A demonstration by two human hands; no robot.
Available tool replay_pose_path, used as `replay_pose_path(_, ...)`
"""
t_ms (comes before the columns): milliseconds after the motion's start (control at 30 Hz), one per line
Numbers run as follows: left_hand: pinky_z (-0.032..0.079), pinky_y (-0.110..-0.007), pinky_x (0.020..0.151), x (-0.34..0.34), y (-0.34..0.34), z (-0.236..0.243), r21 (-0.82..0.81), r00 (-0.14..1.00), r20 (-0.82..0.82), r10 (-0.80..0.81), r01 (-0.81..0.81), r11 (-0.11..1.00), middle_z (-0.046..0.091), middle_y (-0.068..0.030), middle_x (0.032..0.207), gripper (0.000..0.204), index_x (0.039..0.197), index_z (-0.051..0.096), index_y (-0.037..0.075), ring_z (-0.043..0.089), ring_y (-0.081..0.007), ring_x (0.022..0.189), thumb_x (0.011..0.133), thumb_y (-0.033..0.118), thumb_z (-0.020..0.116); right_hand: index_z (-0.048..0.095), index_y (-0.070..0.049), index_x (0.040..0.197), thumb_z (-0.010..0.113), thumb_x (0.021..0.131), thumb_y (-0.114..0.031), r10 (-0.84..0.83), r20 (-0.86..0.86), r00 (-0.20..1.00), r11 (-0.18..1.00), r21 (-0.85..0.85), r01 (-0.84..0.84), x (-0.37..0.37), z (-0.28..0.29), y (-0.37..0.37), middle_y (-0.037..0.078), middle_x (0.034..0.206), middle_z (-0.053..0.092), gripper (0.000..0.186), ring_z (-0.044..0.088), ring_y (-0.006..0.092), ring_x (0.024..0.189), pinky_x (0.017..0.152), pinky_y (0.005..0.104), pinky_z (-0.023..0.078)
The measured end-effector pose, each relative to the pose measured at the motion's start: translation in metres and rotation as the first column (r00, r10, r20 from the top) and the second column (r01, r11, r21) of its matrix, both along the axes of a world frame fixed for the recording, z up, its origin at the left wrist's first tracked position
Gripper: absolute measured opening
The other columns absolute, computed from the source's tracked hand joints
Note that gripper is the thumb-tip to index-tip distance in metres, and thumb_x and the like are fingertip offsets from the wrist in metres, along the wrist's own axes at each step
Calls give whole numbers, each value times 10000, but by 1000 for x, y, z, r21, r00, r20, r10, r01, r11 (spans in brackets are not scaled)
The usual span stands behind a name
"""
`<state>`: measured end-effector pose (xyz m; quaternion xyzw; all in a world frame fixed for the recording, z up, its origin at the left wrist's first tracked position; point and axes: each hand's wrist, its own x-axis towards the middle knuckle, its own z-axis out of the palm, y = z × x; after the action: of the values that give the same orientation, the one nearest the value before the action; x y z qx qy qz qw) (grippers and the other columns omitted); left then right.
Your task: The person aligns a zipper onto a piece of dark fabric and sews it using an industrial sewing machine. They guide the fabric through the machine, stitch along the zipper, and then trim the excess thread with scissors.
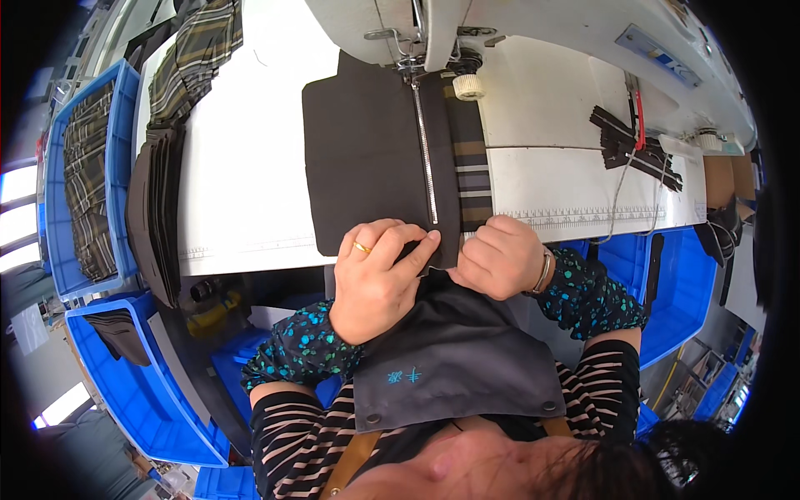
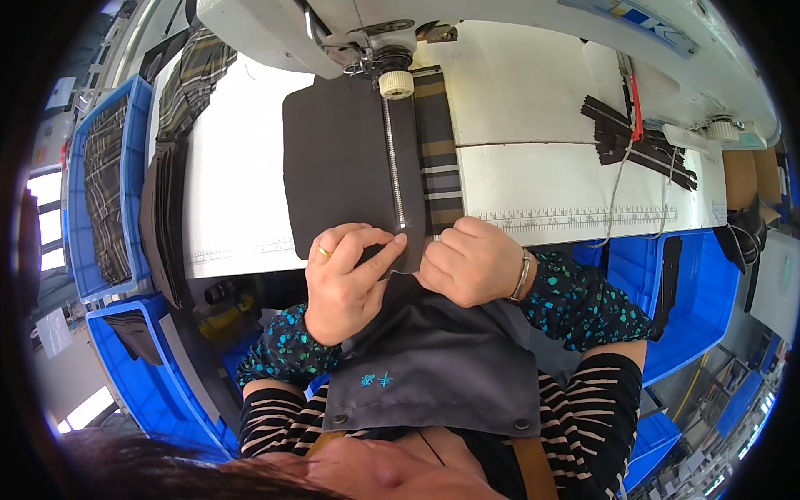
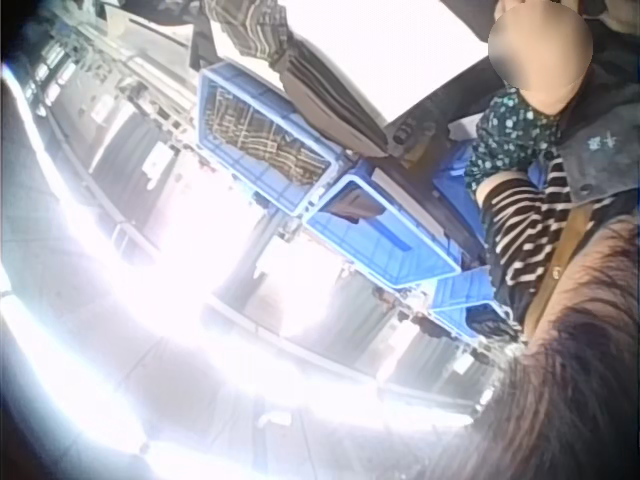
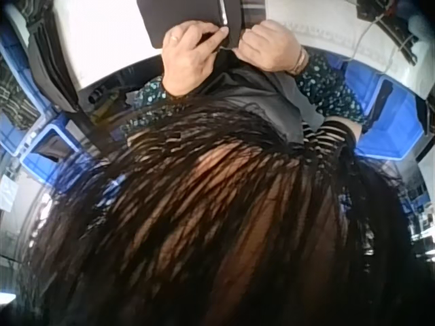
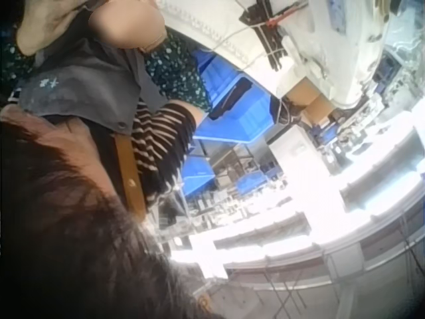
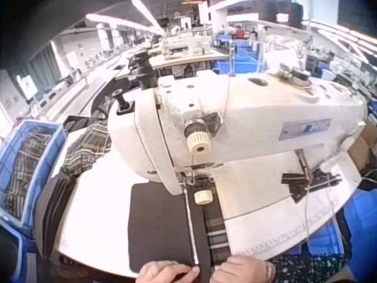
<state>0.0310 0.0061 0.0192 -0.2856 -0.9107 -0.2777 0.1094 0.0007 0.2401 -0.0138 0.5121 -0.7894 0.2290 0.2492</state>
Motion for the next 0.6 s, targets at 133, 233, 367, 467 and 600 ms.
replay_pose_path(133,499,-410,927,3,0,1,-41,1000,8,3,-3,999,696,-32,1173,505,1136,810,111,649,-262,1093,635,45,803,617,-102,715,806,746,-173,7,19,1000,1000,-1,-7,0,0,0,-11,701,507,204,484,154,600,554,309,360)
replay_pose_path(233,498,-447,1006,0,-3,8,-121,999,32,-25,29,992,690,-69,1307,507,1172,794,119,641,-293,1192,668,130,838,615,-118,708,819,743,-179,33,55,998,999,-8,-32,-1,5,0,-10,696,506,216,478,156,594,552,311,356)
replay_pose_path(367,470,-514,1093,-3,-9,16,-185,991,105,-85,104,977,662,-104,1418,551,1195,772,121,618,-324,1282,754,433,880,618,-137,750,838,768,-206,0,123,992,1000,4,-1,-14,31,14,0,768,543,232,515,183,643,574,329,407)
replay_pose_path(467,516,-469,1029,-19,-12,31,-157,977,125,-175,194,968,717,-83,1317,499,1145,779,92,665,-298,1182,781,424,863,650,-108,881,832,809,-271,-150,107,983,986,87,141,-54,45,13,23,878,597,255,575,219,745,633,359,467)
replay_pose_path(600,552,-411,955,-63,-16,32,-148,969,55,-241,247,958,759,-66,1175,398,1076,781,70,696,-273,1080,802,351,849,682,-60,1179,813,837,-399,-239,179,954,967,138,216,-103,34,-1,76,1021,675,499,622,295,866,750,411,514)
